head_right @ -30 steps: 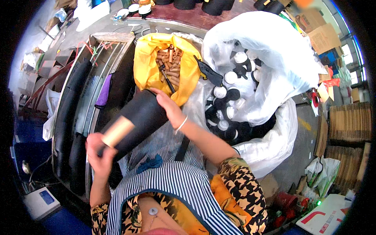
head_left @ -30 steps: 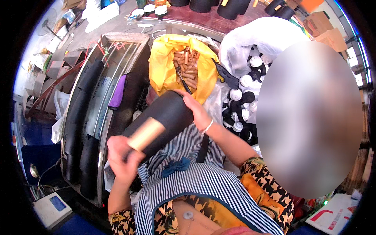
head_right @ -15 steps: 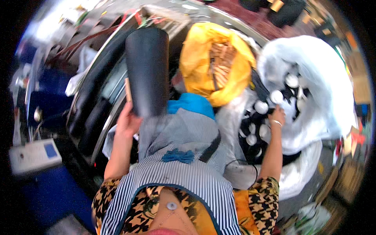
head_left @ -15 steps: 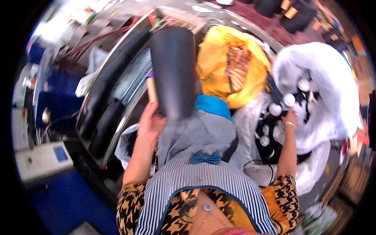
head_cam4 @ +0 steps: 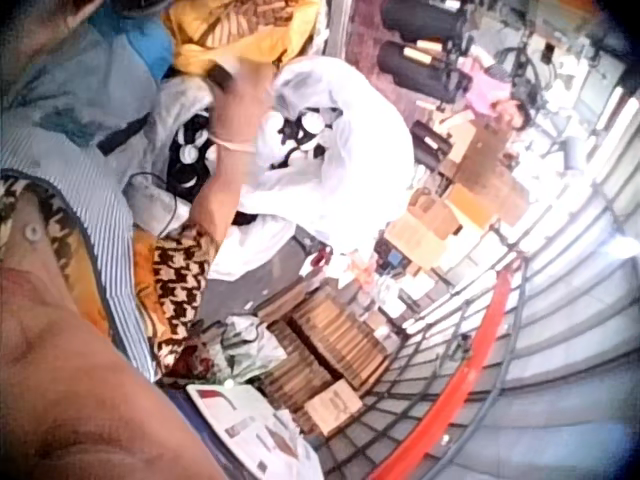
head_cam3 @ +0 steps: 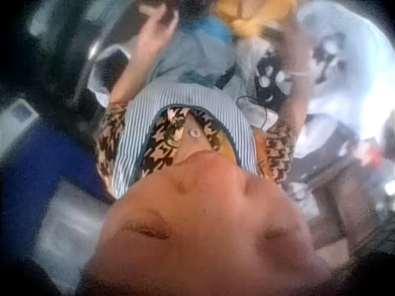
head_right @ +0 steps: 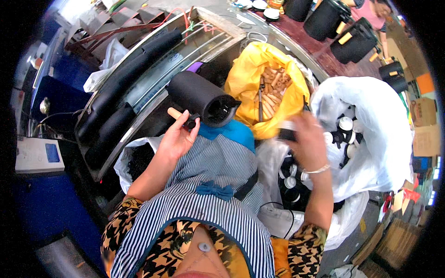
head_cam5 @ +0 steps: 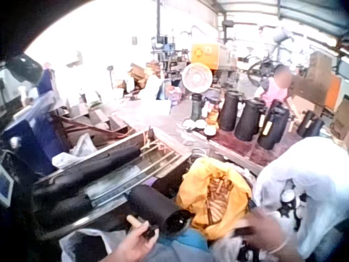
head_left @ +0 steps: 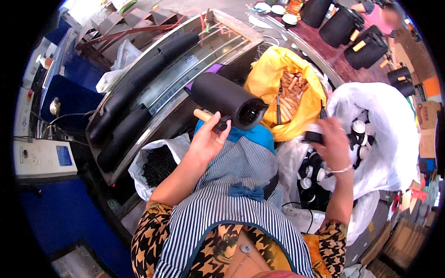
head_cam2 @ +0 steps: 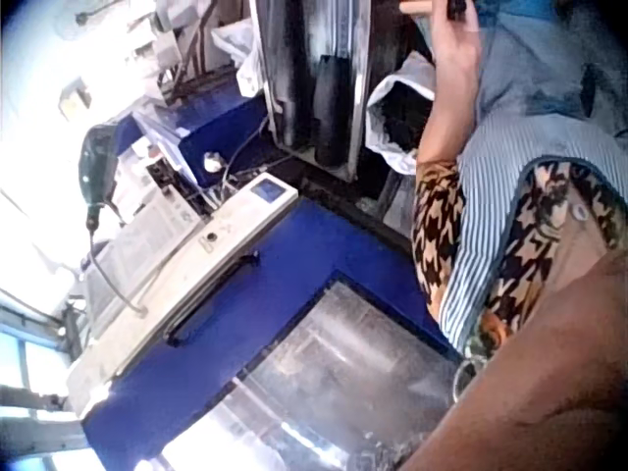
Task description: The person assembles black canisters by inserting wooden sticks, placing lids, and cleaning the exterior with a cloth before placing them on a rack.
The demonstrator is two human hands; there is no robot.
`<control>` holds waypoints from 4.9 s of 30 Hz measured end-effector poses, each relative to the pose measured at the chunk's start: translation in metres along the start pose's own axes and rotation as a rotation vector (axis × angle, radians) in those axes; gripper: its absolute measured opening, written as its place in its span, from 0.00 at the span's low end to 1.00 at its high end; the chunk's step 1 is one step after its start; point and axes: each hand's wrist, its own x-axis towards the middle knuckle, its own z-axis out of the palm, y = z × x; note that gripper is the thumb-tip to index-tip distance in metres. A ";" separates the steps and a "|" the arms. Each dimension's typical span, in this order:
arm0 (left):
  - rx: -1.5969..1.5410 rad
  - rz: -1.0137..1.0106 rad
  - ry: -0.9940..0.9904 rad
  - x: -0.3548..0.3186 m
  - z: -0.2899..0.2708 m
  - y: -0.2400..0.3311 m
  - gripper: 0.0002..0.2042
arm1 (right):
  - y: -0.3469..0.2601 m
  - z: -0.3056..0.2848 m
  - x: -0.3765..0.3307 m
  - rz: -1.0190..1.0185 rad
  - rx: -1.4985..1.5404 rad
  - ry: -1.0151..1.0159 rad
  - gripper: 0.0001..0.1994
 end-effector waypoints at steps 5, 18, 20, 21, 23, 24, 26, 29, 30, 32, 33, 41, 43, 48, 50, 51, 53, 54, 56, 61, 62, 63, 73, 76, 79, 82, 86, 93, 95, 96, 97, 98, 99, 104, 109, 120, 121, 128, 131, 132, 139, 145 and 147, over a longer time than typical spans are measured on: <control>-0.026 -0.129 -0.073 -0.019 0.004 -0.016 0.08 | -0.093 0.006 0.082 -0.623 -0.088 -0.072 0.29; -0.221 0.081 -0.080 -0.036 0.013 0.003 0.10 | -0.128 0.062 0.088 -0.298 -0.045 0.295 0.36; -0.176 0.052 -0.110 -0.039 0.014 0.010 0.10 | -0.120 0.046 0.094 -0.565 -0.304 0.249 0.30; -0.154 0.052 -0.114 -0.041 0.014 0.012 0.10 | -0.119 0.039 0.098 -0.665 -0.444 0.196 0.28; -0.162 -0.002 -0.093 -0.043 0.015 0.014 0.10 | -0.121 0.028 0.104 -0.794 -0.451 0.192 0.27; -0.166 -0.032 -0.088 -0.043 0.015 0.014 0.10 | -0.123 0.025 0.107 -0.831 -0.460 0.188 0.27; -0.185 -0.036 -0.074 -0.042 0.016 0.014 0.10 | -0.127 0.022 0.111 -0.864 -0.449 0.189 0.29; -0.190 -0.037 -0.044 -0.039 0.015 0.015 0.11 | -0.125 0.028 0.114 -0.870 -0.395 0.211 0.30; -0.187 -0.034 -0.029 -0.037 0.014 0.016 0.11 | -0.122 0.031 0.114 -0.881 -0.421 0.168 0.31; -0.180 -0.032 -0.019 -0.034 0.013 0.019 0.11 | -0.114 0.038 0.114 -0.880 -0.423 0.136 0.31; -0.173 -0.033 -0.011 -0.033 0.013 0.020 0.11 | -0.110 0.041 0.114 -0.839 -0.355 0.164 0.31; -0.173 0.124 -0.019 -0.017 0.018 0.001 0.13 | -0.158 0.077 0.096 -0.075 0.532 0.261 0.45; -0.162 0.164 -0.018 -0.015 0.017 0.001 0.13 | -0.166 0.077 0.096 -0.017 1.113 0.061 0.44; -0.171 0.155 -0.008 -0.021 0.009 0.009 0.11 | -0.139 0.080 0.113 -0.301 0.224 0.208 0.41; -0.145 0.220 -0.035 -0.022 0.005 0.006 0.09 | -0.133 0.100 0.109 -0.242 0.197 0.178 0.41; -0.144 0.236 -0.039 -0.021 0.002 0.003 0.09 | -0.134 0.113 0.103 -0.171 0.202 0.147 0.41; -0.132 0.298 -0.068 -0.015 -0.004 -0.006 0.09 | -0.141 0.145 0.096 0.063 0.420 0.197 0.37; -0.105 0.364 -0.100 -0.011 -0.010 -0.008 0.09 | -0.143 0.160 0.098 0.223 0.595 0.156 0.35; 0.103 0.490 -0.049 -0.002 -0.026 -0.008 0.11 | -0.148 0.183 0.102 0.587 1.302 -0.082 0.32; 0.917 0.994 -0.105 0.007 -0.076 0.045 0.15 | -0.163 0.221 0.126 0.870 1.959 -0.674 0.34; 0.909 0.915 -0.107 0.004 -0.082 0.063 0.15 | -0.166 0.230 0.134 0.858 1.955 -0.767 0.33; 0.958 1.039 -0.105 0.000 -0.085 0.080 0.14 | -0.168 0.240 0.140 0.769 2.013 -0.898 0.32; 1.336 0.972 0.635 -0.058 -0.120 0.176 0.19 | -0.048 0.313 0.147 0.259 0.717 0.068 0.13; 1.586 1.152 0.443 -0.059 -0.121 0.181 0.19 | 0.010 0.297 0.126 0.522 0.240 0.034 0.15; 1.610 1.058 0.351 -0.054 -0.108 0.175 0.18 | 0.050 0.265 0.099 0.425 -0.157 0.027 0.17; 1.539 1.051 0.299 -0.041 -0.091 0.159 0.19 | 0.092 0.226 0.064 0.501 -0.462 0.188 0.19; 1.353 0.957 0.220 -0.029 -0.070 0.129 0.23 | 0.152 0.205 0.017 0.970 -0.674 -0.024 0.18; 1.024 0.961 0.091 -0.018 -0.028 0.092 0.23 | 0.106 0.141 0.041 0.727 0.175 0.552 0.22; 0.958 1.005 0.030 -0.019 -0.017 0.078 0.22 | 0.025 0.126 0.059 0.584 0.330 0.585 0.20; 1.015 1.029 0.038 -0.021 -0.012 0.071 0.22 | -0.022 0.126 0.060 0.500 0.407 0.574 0.20; 1.011 1.013 0.021 -0.022 -0.008 0.063 0.21 | -0.067 0.126 0.054 0.421 0.681 0.370 0.18; 0.984 1.028 -0.028 -0.023 -0.005 0.056 0.20 | -0.107 0.139 0.065 0.015 0.167 0.336 0.16; 0.960 1.018 -0.044 -0.026 -0.003 0.048 0.20 | -0.140 0.149 0.070 -0.088 0.722 0.269 0.18; 1.172 1.142 -0.103 -0.042 -0.008 0.040 0.20 | -0.165 0.148 0.100 -0.628 0.421 0.221 0.30; 1.049 1.105 -0.159 -0.041 -0.013 0.030 0.17 | -0.149 0.133 0.102 -0.690 0.427 0.334 0.23; 1.276 0.939 -0.083 -0.046 -0.009 -0.007 0.15 | -0.092 0.180 0.145 0.408 0.927 0.771 0.19; 1.170 0.929 0.002 -0.040 -0.006 -0.008 0.16 | -0.102 0.183 0.147 0.651 1.264 0.662 0.27; 1.021 0.936 -0.095 -0.026 0.004 0.023 0.11 | -0.177 0.200 0.081 0.720 1.816 0.285 0.32; 0.952 0.703 -0.105 -0.042 0.006 0.029 0.12 | -0.108 0.188 0.127 0.663 2.235 0.241 0.32; 0.828 0.590 -0.095 -0.044 0.008 0.033 0.12 | -0.082 0.181 0.141 0.594 2.345 0.224 0.31; 0.427 0.136 0.052 -0.003 0.005 0.022 0.14 | -0.142 0.187 0.112 0.646 2.539 0.089 0.29; 0.961 0.548 0.040 0.003 -0.007 0.021 0.15 | -0.088 0.211 0.057 0.889 2.646 -0.176 0.29; 1.016 0.716 -0.090 0.001 0.002 0.027 0.14 | -0.033 0.201 0.060 0.808 2.476 -0.239 0.32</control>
